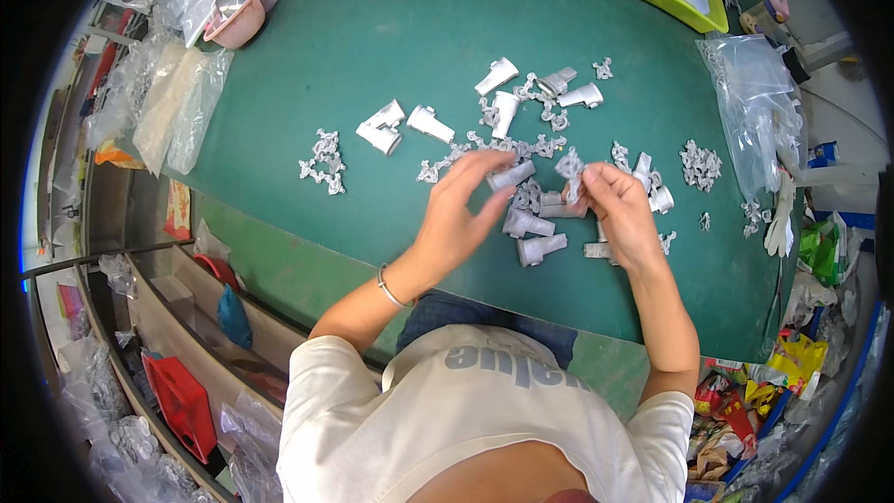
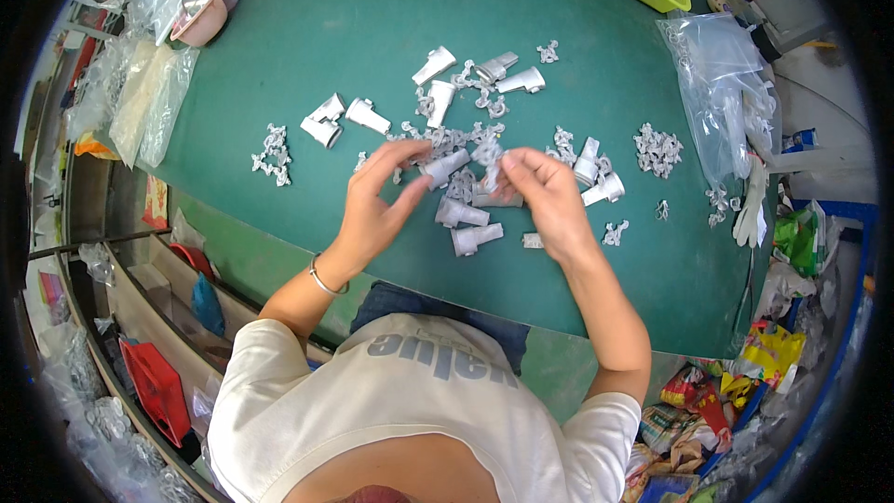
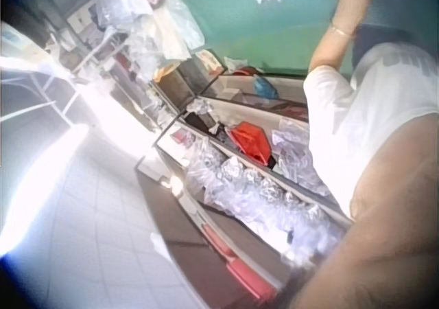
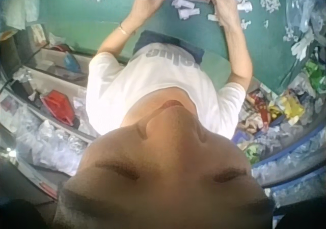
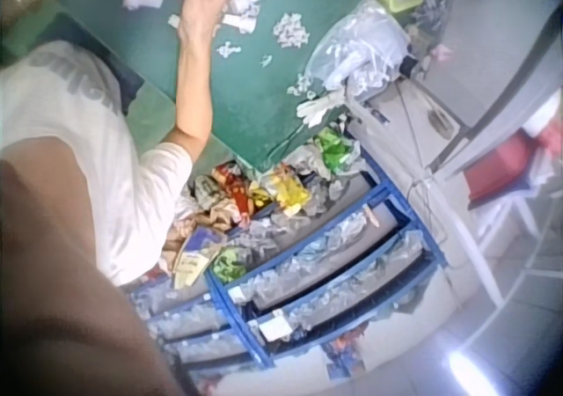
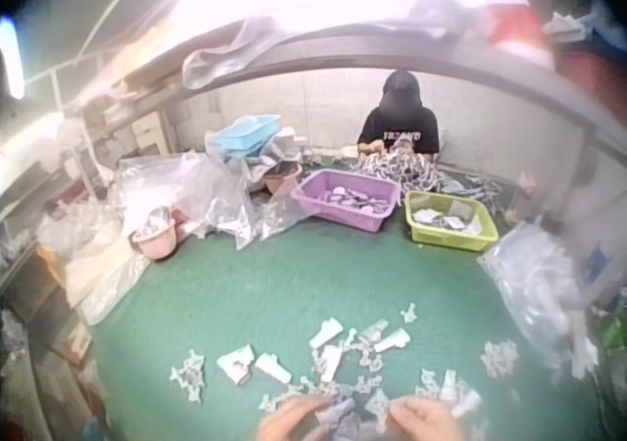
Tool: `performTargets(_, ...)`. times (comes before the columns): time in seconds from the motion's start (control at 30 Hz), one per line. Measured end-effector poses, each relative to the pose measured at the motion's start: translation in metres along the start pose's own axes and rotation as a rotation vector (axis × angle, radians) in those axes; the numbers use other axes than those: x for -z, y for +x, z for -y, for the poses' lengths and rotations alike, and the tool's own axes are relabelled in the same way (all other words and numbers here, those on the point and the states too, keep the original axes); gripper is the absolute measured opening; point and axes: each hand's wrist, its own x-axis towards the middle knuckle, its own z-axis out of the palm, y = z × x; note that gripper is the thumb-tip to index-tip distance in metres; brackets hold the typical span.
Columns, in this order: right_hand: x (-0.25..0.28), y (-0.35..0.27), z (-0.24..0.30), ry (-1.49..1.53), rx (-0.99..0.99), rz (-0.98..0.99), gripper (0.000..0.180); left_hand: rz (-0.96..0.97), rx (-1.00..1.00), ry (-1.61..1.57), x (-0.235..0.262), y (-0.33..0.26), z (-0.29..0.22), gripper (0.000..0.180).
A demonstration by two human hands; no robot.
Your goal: The person sorts small metal components on a workbench by hand and places them into a clear plastic bag.
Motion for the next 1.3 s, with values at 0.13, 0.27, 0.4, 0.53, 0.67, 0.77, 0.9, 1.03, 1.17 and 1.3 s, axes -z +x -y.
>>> performTargets(0.13,-0.021,-0.019,-0.001,-0.02,0.028,0.078,0.021,0.055,0.168,-0.558,-0.009,-0.011,-0.023,0.037)
performTargets(0.27,-0.035,-0.03,0.005,-0.065,0.052,0.096,0.021,0.094,0.314,-0.69,-0.004,-0.017,-0.028,0.033)
performTargets(0.4,-0.039,-0.033,0.005,-0.121,0.081,0.103,0.019,-0.013,0.305,-0.757,-0.007,-0.02,-0.025,0.028)
performTargets(0.53,-0.037,-0.032,0.004,-0.458,0.361,0.055,0.015,0.041,0.427,-0.853,-0.006,-0.021,-0.014,0.024)
performTargets(0.67,-0.051,-0.024,0.004,-0.341,0.48,-0.177,0.016,0.148,0.745,-1.362,-0.011,-0.021,-0.015,0.021)
performTargets(0.77,-0.044,-0.022,0.008,-0.241,0.319,-0.025,0.015,0.206,0.768,-1.575,-0.016,-0.028,-0.001,0.022)
performTargets(0.9,-0.043,-0.022,0.009,-0.133,0.244,-0.023,0.018,0.231,0.787,-1.591,-0.012,-0.027,-0.006,0.023)
performTargets(1.03,-0.052,-0.021,0.012,-0.031,0.205,-0.065,0.018,0.22,0.795,-1.542,-0.007,-0.027,-0.012,0.026)
performTargets(1.17,-0.057,-0.022,0.012,-0.039,0.22,-0.068,0.016,0.247,0.759,-1.555,0.001,-0.027,-0.017,0.034)
performTargets(1.3,-0.063,-0.023,0.012,-0.092,0.235,-0.06,0.014,0.229,0.764,-1.581,0.011,-0.031,-0.019,0.04)
